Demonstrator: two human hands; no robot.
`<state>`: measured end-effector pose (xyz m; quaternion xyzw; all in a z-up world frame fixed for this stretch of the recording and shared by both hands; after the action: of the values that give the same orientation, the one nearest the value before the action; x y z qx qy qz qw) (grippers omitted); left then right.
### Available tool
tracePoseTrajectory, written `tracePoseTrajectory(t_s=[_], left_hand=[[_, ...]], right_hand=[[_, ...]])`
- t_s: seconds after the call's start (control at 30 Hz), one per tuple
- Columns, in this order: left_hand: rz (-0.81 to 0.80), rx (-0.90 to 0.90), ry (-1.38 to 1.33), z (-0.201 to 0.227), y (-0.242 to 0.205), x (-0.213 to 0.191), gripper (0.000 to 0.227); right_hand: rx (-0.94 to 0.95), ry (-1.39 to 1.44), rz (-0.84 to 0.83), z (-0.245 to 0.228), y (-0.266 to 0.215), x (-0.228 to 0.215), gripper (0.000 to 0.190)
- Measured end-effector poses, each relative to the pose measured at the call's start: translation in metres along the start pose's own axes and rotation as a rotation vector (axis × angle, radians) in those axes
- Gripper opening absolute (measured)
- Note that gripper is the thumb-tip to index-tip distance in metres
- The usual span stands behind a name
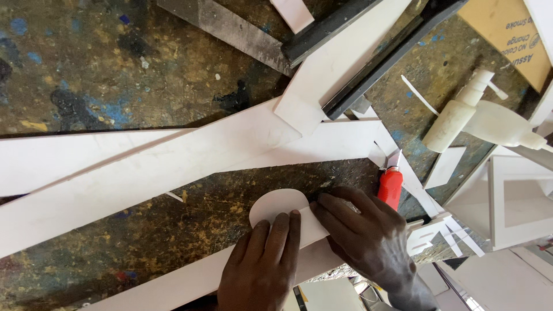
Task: The person uses a soldering iron to heat the edges of a white curved wooden piece and then presses it against a larger white wooden frame on the workbench. The person repeats this heating and pressing process on different sections of the curved piece to join it to the frame.
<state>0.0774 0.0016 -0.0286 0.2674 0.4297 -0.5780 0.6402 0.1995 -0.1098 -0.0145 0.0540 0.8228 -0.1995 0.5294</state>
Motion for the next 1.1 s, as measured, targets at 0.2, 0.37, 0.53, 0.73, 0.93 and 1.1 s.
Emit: tracePoseTrajectory(t_s=[0.2,0.37,0.53,0.73,0.93,1.1], left_hand=[[-0.018,-0.016,-0.111,-0.004,0.01,-0.006,0.032],[-0.036,-0.018,-0.085,-0.005,0.015,-0.003,0.025],[-0.068,-0.085,-0.122,-0.002,0.016,-0.003,0.025],[-0.063,-0.086,-0.098,0.008,0.023,-0.002,0.026],[-0.053,-0.119,-0.113,0.012,0.023,0.005,0.013],[-0.009,-0.079,-0.105,0.014,0.029,0.003,0.026]], right_hand=[[0.25,0.124,0.028,0.008,0.006,-0.008,0.044],[0.493,0.416,0.167,0.012,-0.011,-0.016,0.031],[0.57,0.705,0.417,0.012,-0.04,0.021,0.019],[0.684,0.993,0.855,0.009,-0.064,0.062,0.027],[0.705,1.007,0.909,0.01,-0.059,0.059,0.027],[0.681,0.987,0.925,0.012,-0.058,0.061,0.027]])
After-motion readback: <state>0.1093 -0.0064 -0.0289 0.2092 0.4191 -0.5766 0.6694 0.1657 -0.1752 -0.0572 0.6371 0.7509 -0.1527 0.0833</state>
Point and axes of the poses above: each hand's wrist, its own y-axis towards the middle knuckle, its own x-axis out of the palm, z = x × y, the point moved 6 cm from there along y, towards the middle knuckle, and after that the axes turned 1 degree about -y, right-handed, at the moved point
